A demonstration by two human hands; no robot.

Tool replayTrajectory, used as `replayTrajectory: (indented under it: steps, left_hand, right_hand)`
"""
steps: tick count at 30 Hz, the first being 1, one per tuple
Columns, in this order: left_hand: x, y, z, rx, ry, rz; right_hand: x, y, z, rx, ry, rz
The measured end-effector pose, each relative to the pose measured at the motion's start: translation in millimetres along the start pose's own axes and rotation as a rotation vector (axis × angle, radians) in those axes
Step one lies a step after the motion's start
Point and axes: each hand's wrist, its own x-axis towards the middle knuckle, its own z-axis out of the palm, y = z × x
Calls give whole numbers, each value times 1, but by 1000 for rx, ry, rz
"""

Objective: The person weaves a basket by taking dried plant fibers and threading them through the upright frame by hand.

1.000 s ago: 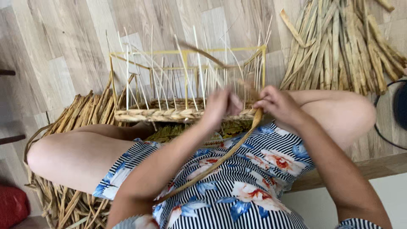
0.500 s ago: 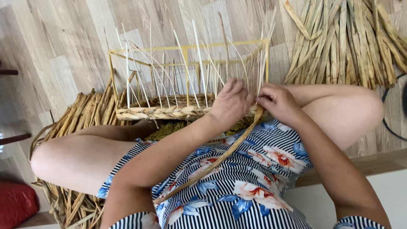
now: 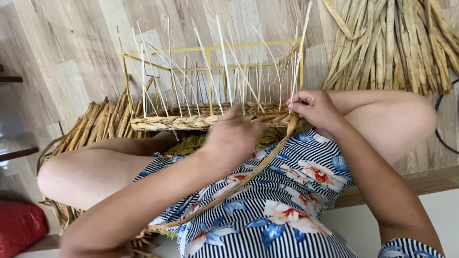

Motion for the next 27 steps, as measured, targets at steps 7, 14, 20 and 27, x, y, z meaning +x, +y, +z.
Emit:
replayTrajectory:
  steps: [7, 14, 20, 27]
  left_hand:
    - [-98, -133, 43, -290, -537, -692]
    - [-44, -74, 64, -73, 414, -204]
    - [3, 8, 55, -457, 623, 31]
    - [-170, -262, 100, -882, 394, -896]
  right_hand:
    - [8, 10, -1, -29, 19, 4]
    - [13, 13, -7, -32, -28, 28]
    - [11, 29, -15, -50, -20, 45]
    - [10, 35, -27, 50, -22, -64]
